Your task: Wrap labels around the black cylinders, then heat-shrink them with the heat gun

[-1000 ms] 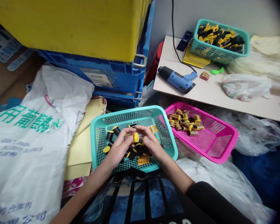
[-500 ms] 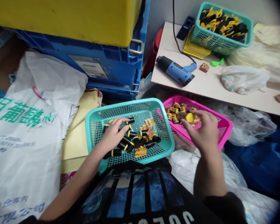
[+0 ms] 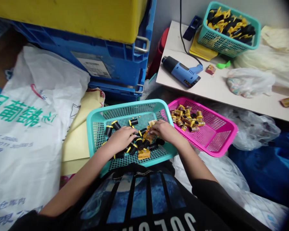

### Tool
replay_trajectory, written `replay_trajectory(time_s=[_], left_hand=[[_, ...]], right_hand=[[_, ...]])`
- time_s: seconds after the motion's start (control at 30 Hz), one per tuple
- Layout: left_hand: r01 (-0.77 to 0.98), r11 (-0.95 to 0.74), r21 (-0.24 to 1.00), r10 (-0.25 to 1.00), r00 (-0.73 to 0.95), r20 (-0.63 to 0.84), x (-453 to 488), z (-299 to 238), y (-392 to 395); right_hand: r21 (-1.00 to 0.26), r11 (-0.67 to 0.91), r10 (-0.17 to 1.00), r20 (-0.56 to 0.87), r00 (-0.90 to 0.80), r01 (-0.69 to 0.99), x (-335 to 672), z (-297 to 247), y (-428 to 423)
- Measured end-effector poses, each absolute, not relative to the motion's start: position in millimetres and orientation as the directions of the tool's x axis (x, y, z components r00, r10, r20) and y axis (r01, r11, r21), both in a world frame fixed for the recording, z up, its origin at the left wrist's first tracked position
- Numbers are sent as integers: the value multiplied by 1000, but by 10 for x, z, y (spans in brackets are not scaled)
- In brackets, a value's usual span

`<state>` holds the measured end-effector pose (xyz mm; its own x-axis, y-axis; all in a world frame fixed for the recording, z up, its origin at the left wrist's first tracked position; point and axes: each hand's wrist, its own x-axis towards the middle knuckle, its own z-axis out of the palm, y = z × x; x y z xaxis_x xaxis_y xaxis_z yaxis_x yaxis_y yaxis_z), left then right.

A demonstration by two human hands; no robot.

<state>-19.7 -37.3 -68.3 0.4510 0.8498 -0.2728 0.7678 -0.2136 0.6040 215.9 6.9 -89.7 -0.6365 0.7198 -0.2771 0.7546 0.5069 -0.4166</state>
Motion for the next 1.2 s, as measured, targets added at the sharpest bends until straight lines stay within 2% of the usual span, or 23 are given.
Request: replay_trajectory(time_s=[0.07, 0.17, 0.23, 0.3, 0.4, 0.53, 0.63, 0.7, 0.8, 0.9, 1.0, 1.07, 1.13, 1.2], left_hand=[[736, -172, 655, 883, 410, -228, -225, -678, -385], [631, -45, 775, 953, 259, -155, -157, -660, -391], [455, 83, 887, 976, 145, -165, -64, -646, -380], [229, 192, 954, 968, 116, -223, 25, -631, -356], [-17, 293, 956, 952, 101, -290, 104, -603, -326], [-318, 344, 884, 925, -50, -377, 124, -568, -392], [-357, 430, 830, 892, 24, -452, 101, -551, -497], [-319, 471, 822, 879, 96, -467, 62, -532, -528], [-298, 377, 877, 924, 51, -380, -15, -490, -462], [-201, 275, 940, 960, 7, -280, -72, -448, -329], [-141, 262, 955, 963, -24, -267, -100, -435, -254], [-136, 263, 955, 957, -93, -276, -125, -447, -258], [-116, 256, 960, 945, -178, -274, -164, -471, -287], [-80, 253, 964, 930, -255, -266, -211, -495, -322]], right_hand=[[-509, 429, 752, -257, -607, 746, 2207, -846, 82], [-698, 212, 841, -227, -492, 684, 2197, -726, 58], [-814, 74, 859, -242, -451, 576, 2144, -646, 37], [-875, -5, 839, -267, -474, 485, 2068, -589, 17], [-941, -89, 836, -249, -488, 327, 1932, -582, -19], [-956, -288, 842, -279, -461, 52, 1763, -673, -80], [-909, -396, 876, -333, -348, -127, 1694, -696, -94], [-908, -379, 896, -312, -315, -178, 1674, -660, -77], [-966, -256, 893, -218, -393, -45, 1646, -576, -31], [-989, -107, 887, -141, -440, 101, 1587, -533, 8], [-993, -29, 908, -73, -413, 112, 1537, -550, 23], [-983, 15, 927, -55, -370, 184, 1540, -589, 18], [-902, 133, 915, -47, -400, 411, 1569, -652, -5], [-674, 324, 841, -116, -529, 664, 1598, -737, -41]])
